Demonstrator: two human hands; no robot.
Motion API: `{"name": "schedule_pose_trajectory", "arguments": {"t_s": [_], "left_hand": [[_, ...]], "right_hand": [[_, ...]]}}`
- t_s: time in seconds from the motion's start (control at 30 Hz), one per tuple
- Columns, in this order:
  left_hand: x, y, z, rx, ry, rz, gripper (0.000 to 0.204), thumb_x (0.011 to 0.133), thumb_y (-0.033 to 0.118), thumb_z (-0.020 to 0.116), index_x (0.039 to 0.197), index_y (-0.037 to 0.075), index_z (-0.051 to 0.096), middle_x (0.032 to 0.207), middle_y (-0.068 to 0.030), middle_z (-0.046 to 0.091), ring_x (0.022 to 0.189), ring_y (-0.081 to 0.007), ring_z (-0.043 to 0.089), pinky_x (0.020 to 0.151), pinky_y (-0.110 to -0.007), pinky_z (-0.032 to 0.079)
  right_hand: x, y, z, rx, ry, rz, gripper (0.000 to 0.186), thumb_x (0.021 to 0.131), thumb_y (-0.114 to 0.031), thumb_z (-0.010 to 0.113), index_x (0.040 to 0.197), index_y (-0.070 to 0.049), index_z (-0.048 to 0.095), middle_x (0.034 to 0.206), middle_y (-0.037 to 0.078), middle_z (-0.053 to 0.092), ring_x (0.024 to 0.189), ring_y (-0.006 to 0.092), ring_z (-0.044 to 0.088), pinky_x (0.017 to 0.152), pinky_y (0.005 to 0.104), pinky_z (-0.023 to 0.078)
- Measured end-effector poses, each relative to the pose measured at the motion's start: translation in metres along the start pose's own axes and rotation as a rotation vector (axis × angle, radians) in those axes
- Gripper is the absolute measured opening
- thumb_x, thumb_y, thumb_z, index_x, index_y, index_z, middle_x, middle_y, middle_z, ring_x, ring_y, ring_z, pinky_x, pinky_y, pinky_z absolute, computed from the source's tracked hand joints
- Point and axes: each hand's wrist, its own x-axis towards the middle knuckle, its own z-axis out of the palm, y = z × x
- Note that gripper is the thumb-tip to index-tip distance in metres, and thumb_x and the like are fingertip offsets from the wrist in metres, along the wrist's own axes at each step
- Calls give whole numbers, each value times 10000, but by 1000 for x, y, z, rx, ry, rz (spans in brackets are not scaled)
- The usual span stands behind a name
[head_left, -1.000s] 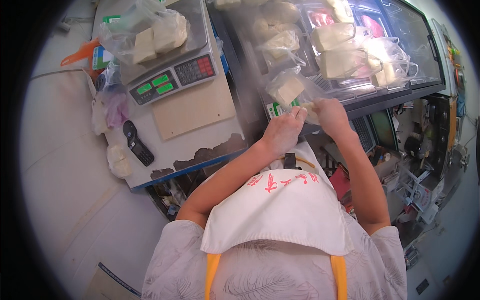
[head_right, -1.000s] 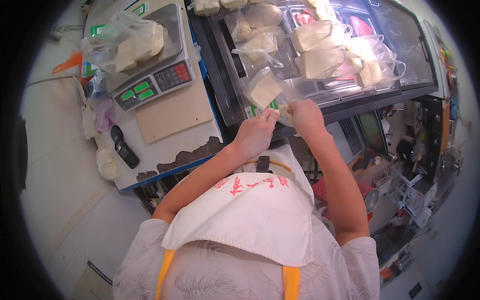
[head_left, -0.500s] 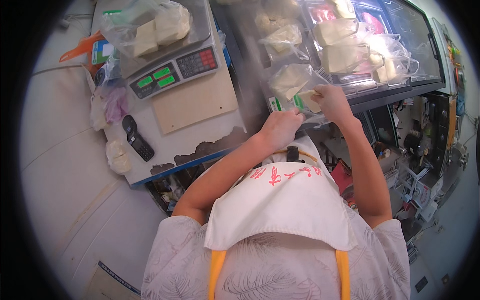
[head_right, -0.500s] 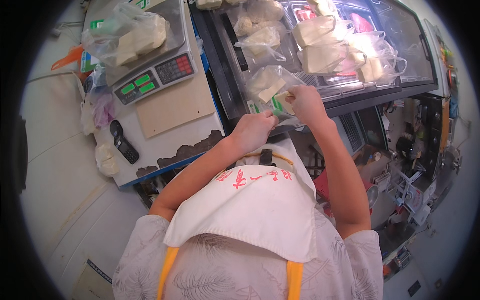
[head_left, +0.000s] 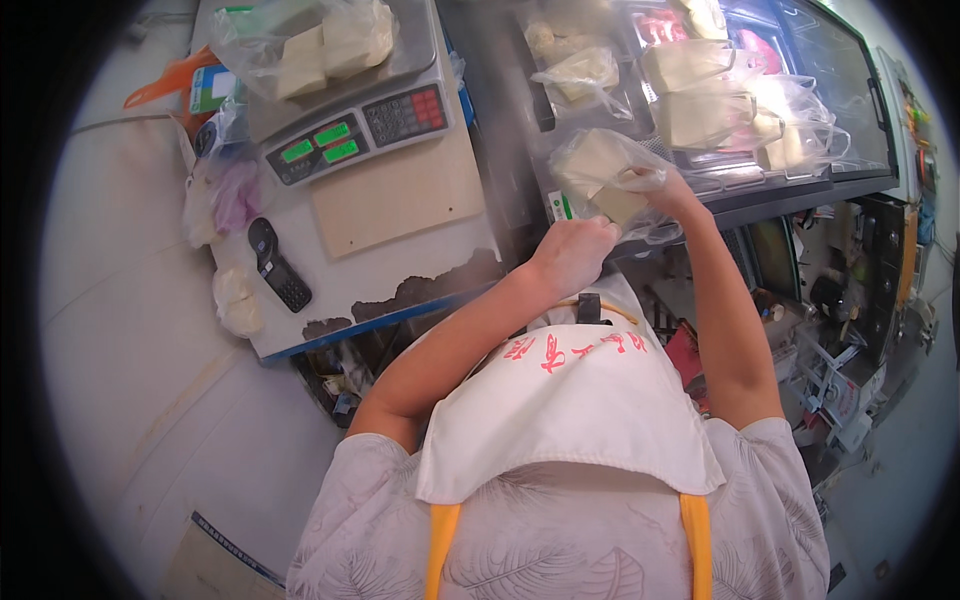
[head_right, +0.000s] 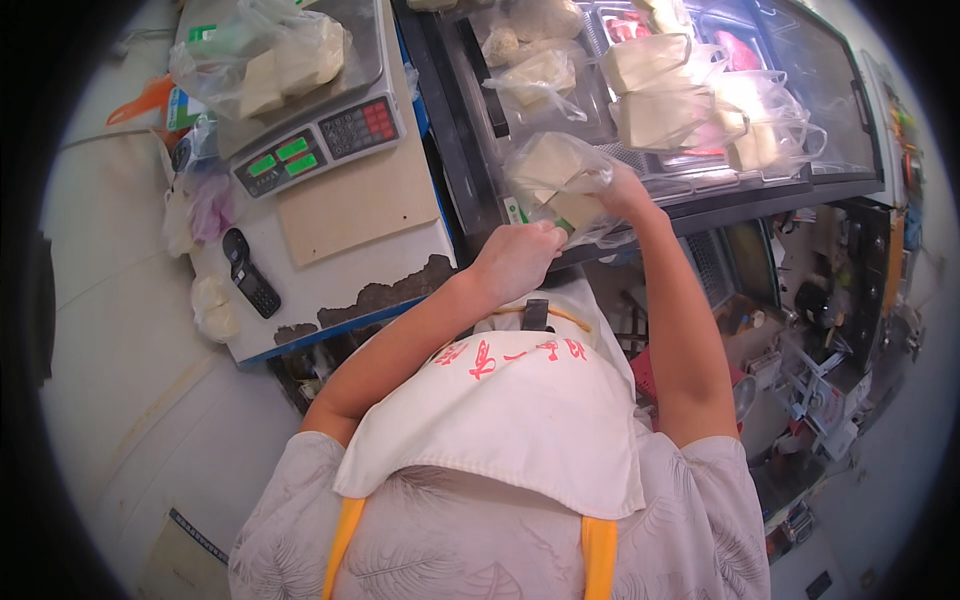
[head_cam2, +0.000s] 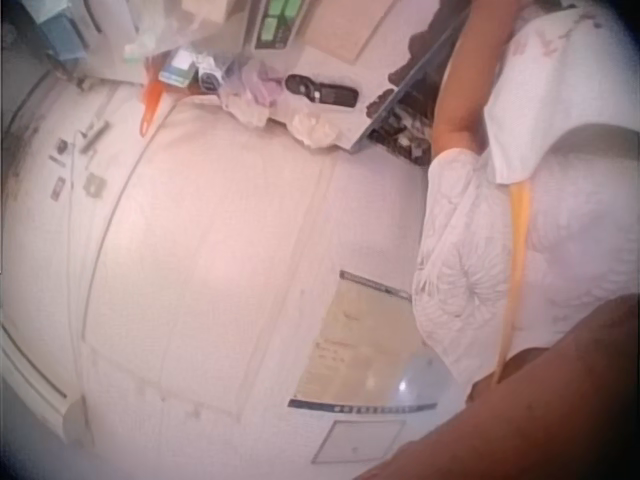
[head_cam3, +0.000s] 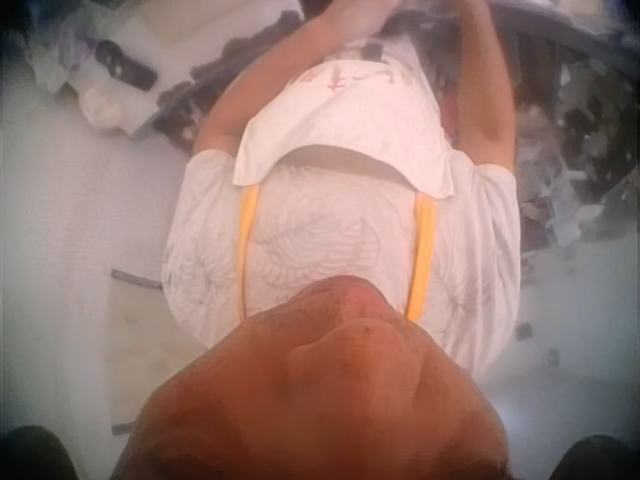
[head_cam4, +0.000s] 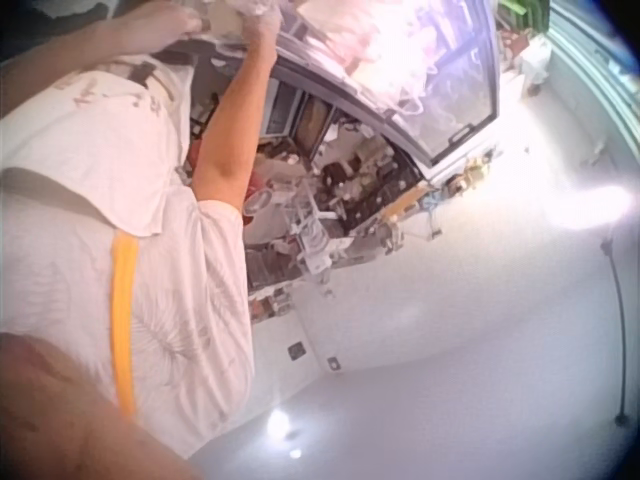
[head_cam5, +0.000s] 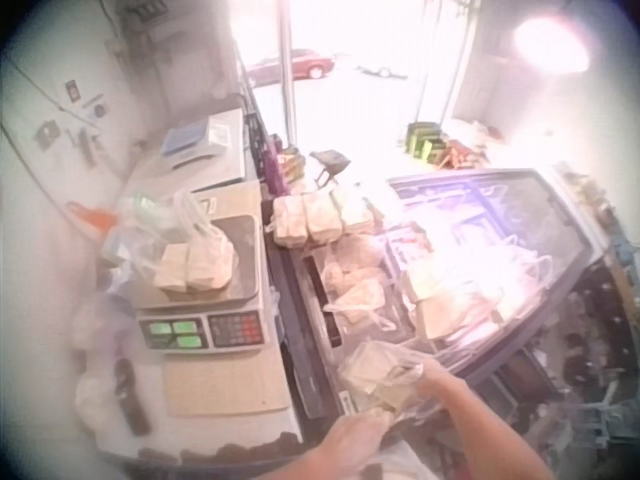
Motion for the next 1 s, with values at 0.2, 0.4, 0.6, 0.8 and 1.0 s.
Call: {"name": "schedule_pose_trajectory", "arguments": {"t_s": [0.2, 0.4, 0.6, 0.8, 1.0], "left_hand": [[2, 10, -5, 109, -38, -52, 136, 915, 66, 685, 1042, 18, 684, 967, -170, 725, 874, -364, 766, 739, -460, 622], [32, 41, 19, 259, -37, -7, 237, 849, 58, 719, 1070, -21, 689, 958, -189, 738, 840, -363, 779, 720, -444, 638], [54, 37, 32, 182, -179, 26, 81, 849, 82, 725, 904, 31, 756, 895, -172, 762, 850, -372, 773, 749, -459, 629], [47, 34, 36, 165, -139, 57, 90, 822, 58, 716, 861, 58, 797, 884, -166, 778, 841, -364, 785, 757, -466, 629], [47, 36, 36, 162, -112, 70, 114, 807, 33, 710, 866, 56, 805, 909, -159, 786, 895, -362, 788, 779, -467, 634]], "right_hand": [[16, 41, 2, 347, -172, 104, 439, 861, -208, 855, 1267, -67, 764, 1092, 90, 796, 931, 176, 724, 810, 363, 597], [25, 5, -8, 61, -321, 201, 449, 862, -195, 854, 1265, -51, 718, 1064, 51, 758, 954, 147, 663, 824, 342, 560], [35, 40, 4, 50, -241, -8, 445, 843, -215, 852, 1236, -49, 726, 1023, 68, 747, 859, 170, 687, 672, 380, 609], [34, 49, 8, 418, -244, 144, 373, 820, -133, 859, 1167, -30, 769, 1042, 136, 783, 839, 240, 766, 630, 427, 676], [34, 32, 7, 299, -242, 146, 313, 840, -161, 850, 1121, -39, 787, 956, 135, 781, 875, 267, 789, 629, 445, 698]]}}
